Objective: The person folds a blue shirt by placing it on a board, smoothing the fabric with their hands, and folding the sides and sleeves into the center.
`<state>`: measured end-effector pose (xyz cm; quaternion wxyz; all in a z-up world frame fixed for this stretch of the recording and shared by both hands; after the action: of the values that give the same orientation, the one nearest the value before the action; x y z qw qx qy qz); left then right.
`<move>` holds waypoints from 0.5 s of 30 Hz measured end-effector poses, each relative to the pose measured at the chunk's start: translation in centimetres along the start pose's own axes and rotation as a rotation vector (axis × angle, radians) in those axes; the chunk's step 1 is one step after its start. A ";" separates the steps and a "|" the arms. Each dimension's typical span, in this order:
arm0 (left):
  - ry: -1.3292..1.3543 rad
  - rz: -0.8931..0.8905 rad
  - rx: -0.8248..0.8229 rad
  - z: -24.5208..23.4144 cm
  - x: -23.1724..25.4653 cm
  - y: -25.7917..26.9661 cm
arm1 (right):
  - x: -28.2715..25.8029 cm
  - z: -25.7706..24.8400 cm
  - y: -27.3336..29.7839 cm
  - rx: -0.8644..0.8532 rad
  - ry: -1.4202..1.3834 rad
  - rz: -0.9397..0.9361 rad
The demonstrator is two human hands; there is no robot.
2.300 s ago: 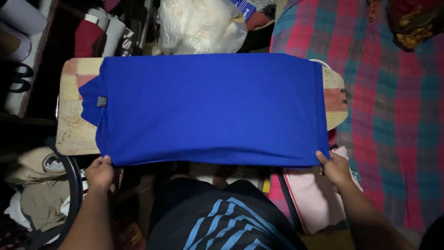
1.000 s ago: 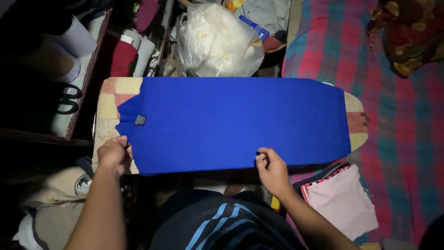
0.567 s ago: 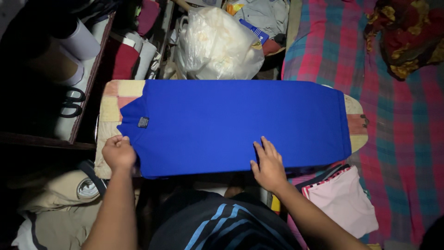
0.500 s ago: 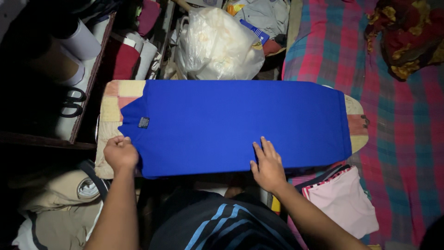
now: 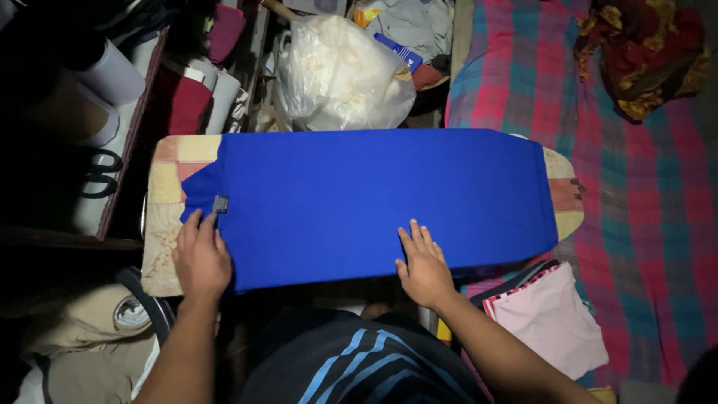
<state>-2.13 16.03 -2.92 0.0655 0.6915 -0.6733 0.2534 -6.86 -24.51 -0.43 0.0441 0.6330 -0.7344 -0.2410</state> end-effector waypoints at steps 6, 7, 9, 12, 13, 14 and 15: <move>-0.157 0.084 -0.110 -0.5 -2.1 0.5 | -0.2 -0.3 0.3 -0.024 -0.003 0.018; -0.146 0.095 -0.072 -0.7 -1.7 0.4 | -0.3 -0.4 0.2 -0.024 -0.002 0.017; -0.137 0.107 -0.034 -1.2 -0.7 0.5 | -0.3 -0.3 0.1 -0.057 0.005 0.042; -0.048 0.154 0.033 -1.2 1.5 1.8 | -0.4 -0.3 0.2 -0.041 0.013 0.038; 0.008 0.169 0.021 -0.9 2.1 2.5 | -0.5 -0.3 0.3 -0.043 0.013 0.038; 0.063 0.185 0.008 -0.7 2.3 3.2 | -0.5 -0.2 0.3 -0.050 0.011 0.041; 0.065 0.184 0.008 -0.5 2.3 3.9 | -0.5 -0.2 0.2 -0.054 0.010 0.045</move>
<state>-6.05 13.82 -2.44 0.0608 0.6183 -0.7306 0.2831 -6.89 -24.11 -0.02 0.0702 0.6161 -0.7414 -0.2564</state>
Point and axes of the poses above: each hand's wrist, its own y-axis away from the middle knuckle, its own z-axis out of the palm, x = y × z, the point moved 4 cm from there along -y, towards the middle knuckle, and after that the axes turned 9 degrees about z, right-handed, at the moved point
